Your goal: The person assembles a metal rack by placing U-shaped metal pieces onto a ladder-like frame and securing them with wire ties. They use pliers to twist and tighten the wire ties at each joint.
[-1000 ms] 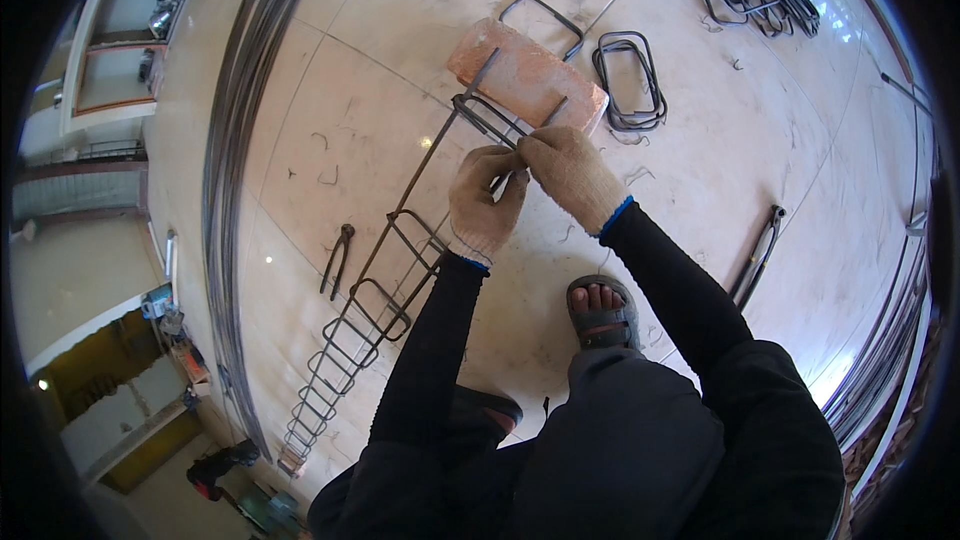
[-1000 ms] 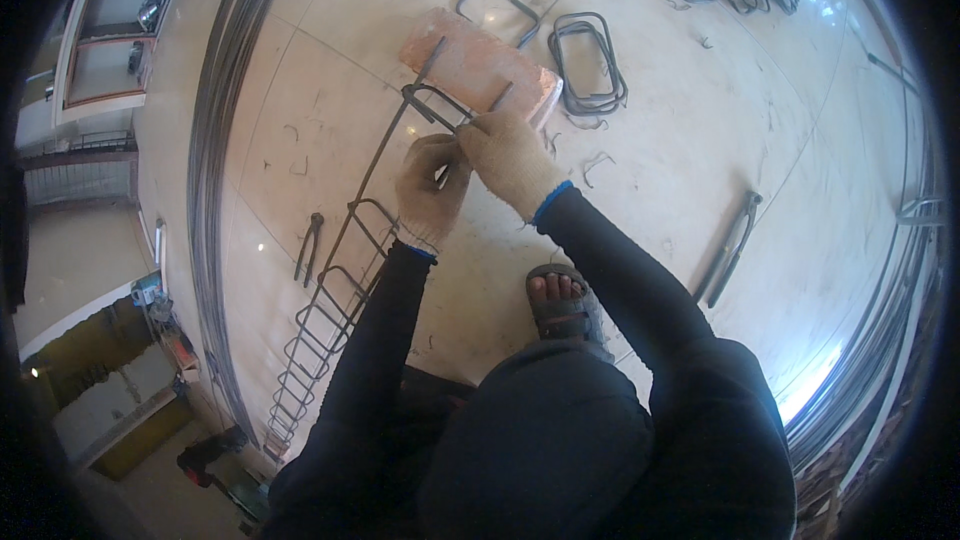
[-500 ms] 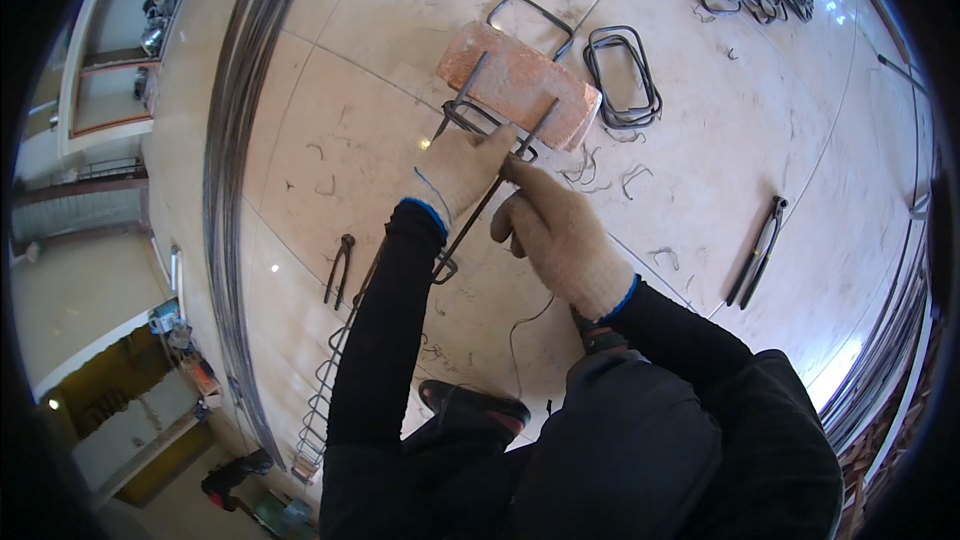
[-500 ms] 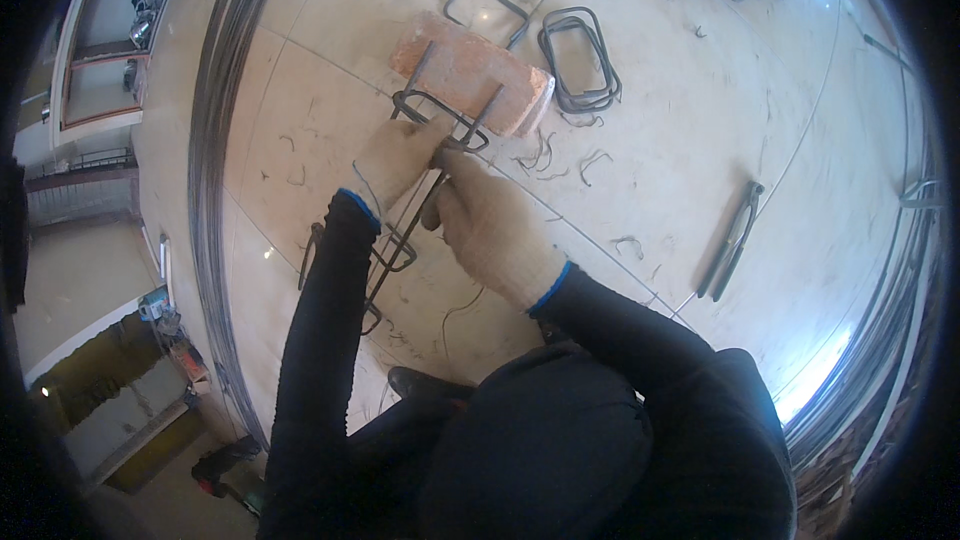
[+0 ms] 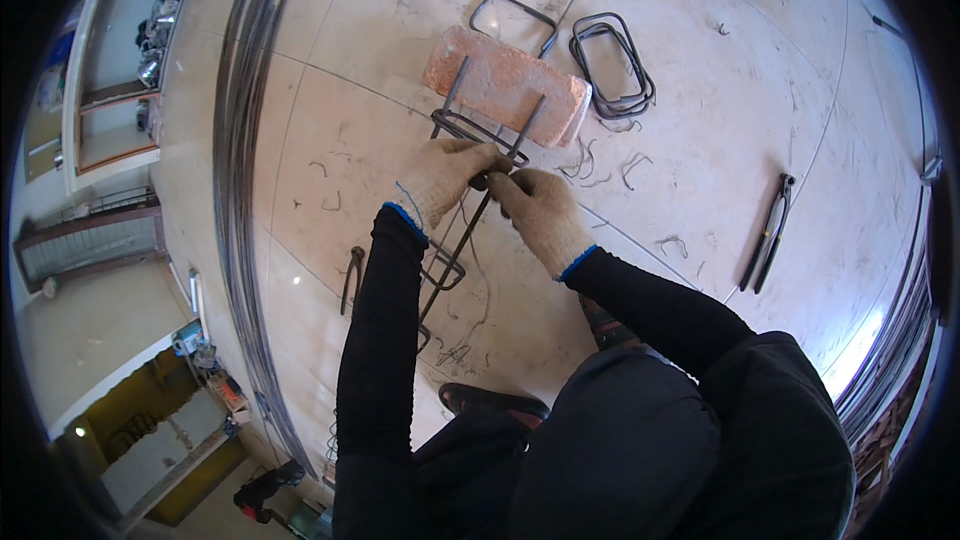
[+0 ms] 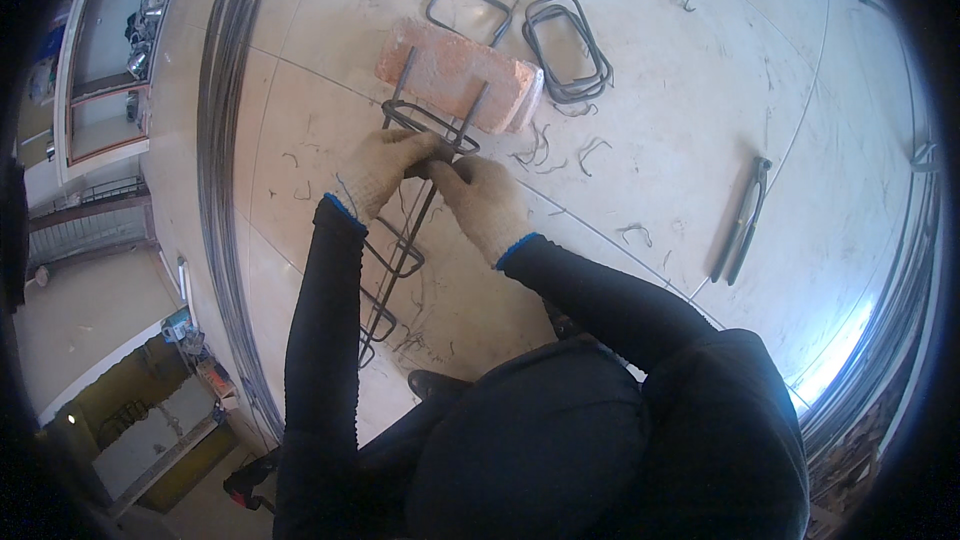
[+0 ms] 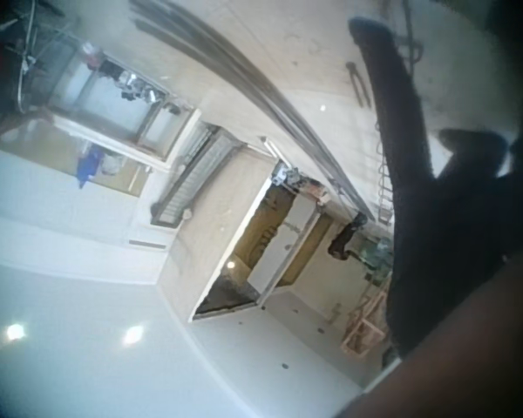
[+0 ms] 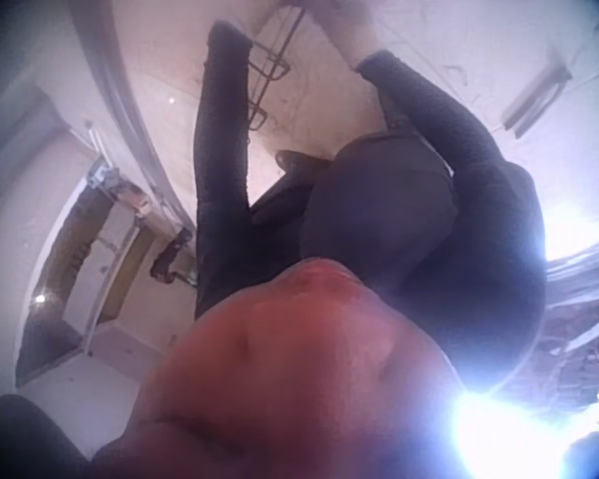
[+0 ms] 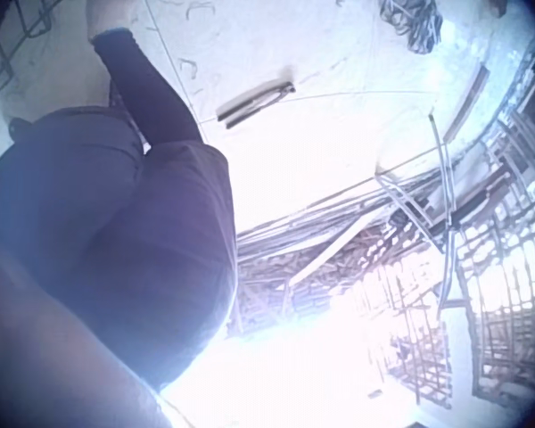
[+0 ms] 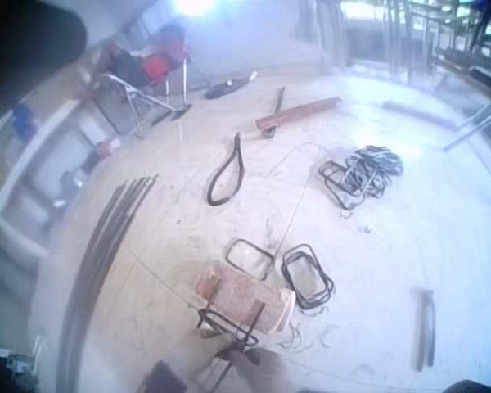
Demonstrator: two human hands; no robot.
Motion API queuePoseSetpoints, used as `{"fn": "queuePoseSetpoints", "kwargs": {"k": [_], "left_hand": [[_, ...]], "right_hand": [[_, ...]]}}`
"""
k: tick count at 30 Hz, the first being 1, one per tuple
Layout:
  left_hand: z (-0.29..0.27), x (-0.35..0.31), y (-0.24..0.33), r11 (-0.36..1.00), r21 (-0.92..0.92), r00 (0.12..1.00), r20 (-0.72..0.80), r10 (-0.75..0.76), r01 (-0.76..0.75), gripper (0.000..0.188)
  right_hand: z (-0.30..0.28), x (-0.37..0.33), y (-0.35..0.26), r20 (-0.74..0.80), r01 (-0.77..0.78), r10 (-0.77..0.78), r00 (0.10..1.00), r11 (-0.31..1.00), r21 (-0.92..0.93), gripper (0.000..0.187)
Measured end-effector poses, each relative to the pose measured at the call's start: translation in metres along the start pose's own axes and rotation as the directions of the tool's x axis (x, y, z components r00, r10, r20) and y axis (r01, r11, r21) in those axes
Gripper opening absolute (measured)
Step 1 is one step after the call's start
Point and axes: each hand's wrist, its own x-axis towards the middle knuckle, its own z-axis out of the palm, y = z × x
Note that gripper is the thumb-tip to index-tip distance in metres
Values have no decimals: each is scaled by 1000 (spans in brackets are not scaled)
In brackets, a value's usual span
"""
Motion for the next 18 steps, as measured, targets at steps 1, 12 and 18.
{"fn": "queuePoseSetpoints", "kwargs": {"k": [1,12,18], "left_hand": [[1,1,0,999,34,1000,5,9,-9,40],[29,-1,4,993,29,962,-249,117,-113,33],[42,1,-8,976,-115,926,-352,134,-185,30]], "right_hand": [[4,1,2,19,-14,13,1000,999,43,47],[15,8,22,-125,277,-387,913,817,-507,32],[9,10,25,-96,267,-330,939,877,-400,38]]}}
